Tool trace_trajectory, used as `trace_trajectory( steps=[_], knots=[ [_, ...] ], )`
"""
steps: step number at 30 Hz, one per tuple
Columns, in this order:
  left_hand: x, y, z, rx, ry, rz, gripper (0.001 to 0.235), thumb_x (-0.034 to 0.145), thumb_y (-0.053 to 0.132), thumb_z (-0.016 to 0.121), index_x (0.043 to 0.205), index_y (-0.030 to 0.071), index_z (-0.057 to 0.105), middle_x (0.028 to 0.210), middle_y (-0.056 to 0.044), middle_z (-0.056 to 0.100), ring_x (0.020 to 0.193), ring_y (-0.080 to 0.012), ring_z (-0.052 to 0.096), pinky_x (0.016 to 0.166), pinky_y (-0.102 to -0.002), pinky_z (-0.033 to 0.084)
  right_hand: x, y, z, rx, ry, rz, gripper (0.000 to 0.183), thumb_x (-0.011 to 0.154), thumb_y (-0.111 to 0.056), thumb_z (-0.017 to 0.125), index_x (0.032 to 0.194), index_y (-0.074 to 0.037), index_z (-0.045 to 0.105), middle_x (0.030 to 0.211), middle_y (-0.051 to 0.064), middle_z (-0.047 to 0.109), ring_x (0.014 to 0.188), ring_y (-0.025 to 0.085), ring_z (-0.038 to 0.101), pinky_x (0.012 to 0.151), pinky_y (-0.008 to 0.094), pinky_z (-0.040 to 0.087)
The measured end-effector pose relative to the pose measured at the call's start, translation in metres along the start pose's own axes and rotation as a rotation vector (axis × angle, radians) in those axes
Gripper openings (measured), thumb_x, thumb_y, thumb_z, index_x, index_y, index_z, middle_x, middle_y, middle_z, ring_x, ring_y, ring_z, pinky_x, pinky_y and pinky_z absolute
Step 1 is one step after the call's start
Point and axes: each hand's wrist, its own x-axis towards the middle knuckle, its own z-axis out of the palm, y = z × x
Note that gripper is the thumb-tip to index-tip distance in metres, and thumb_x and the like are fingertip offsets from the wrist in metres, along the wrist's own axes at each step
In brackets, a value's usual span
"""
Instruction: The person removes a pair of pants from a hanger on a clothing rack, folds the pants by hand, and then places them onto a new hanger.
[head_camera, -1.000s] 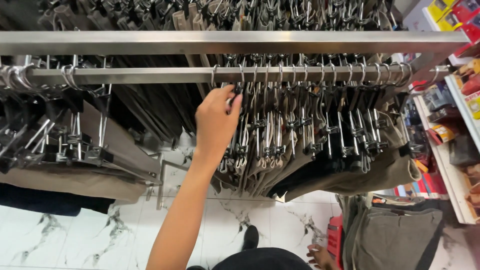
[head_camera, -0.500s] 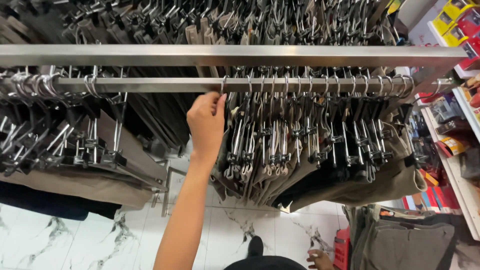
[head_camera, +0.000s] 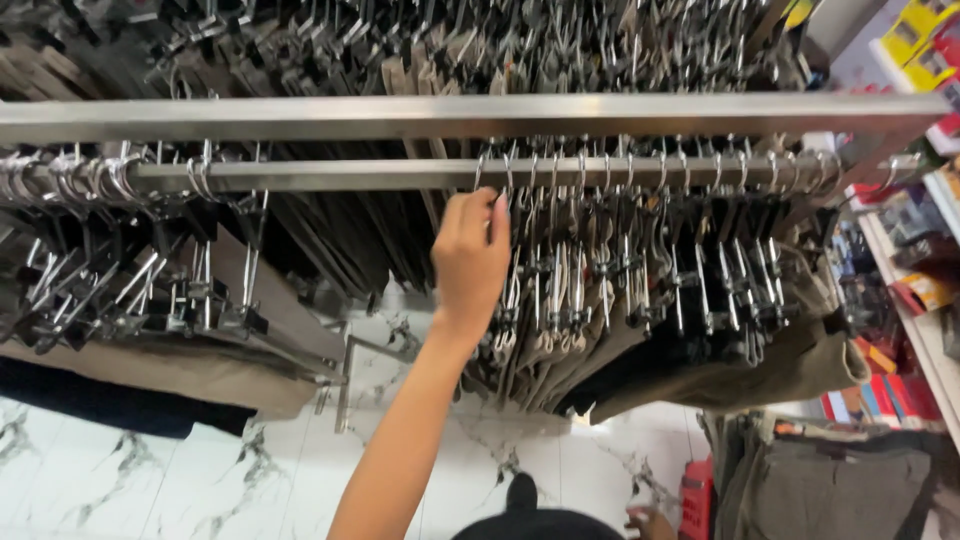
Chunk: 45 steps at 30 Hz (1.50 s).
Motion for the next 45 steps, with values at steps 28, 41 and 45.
trace_trajectory(
  steps=[28,41,45],
  knots=[
    [-0.015,-0.020,-0.004,-0.079,-0.337,-0.136,0.018,0.104,0.010,0.058,0.103,0.000,0.074,0.105,-0.016,0.076,0.106,-0.0288,0.070,0.100,-0.040,0.056,-0.025,-0.025,-0.002,0.150,-0.270,0.188,0.034,0.100,-0.035,0.062,0.118,-0.007,0.066,0.105,0.023,0.066,0.077,0.039,0.067,0.066,0.043,0.047],
    [-0.277,-0.108,-0.002,-0.374,-0.489,-0.813,0.089,0.088,0.055,0.025,0.159,0.001,0.027,0.158,-0.021,0.041,0.147,-0.0348,0.038,0.122,-0.050,0.024,0.021,0.006,-0.004,0.533,-0.560,-0.073,0.028,0.089,0.013,0.064,0.117,0.010,0.062,0.090,0.036,0.069,0.069,0.047,0.067,0.068,0.050,0.051],
    [-0.255,-0.080,-0.021,-0.516,-0.599,-0.680,0.118,0.079,0.086,0.051,0.160,0.004,0.023,0.163,-0.022,0.034,0.152,-0.0388,0.031,0.121,-0.057,0.026,-0.029,-0.089,0.011,-0.154,-0.137,-0.219,0.041,0.088,-0.014,0.065,0.127,-0.007,0.073,0.100,0.019,0.081,0.062,0.024,0.071,0.049,0.029,0.048]
  ],
)
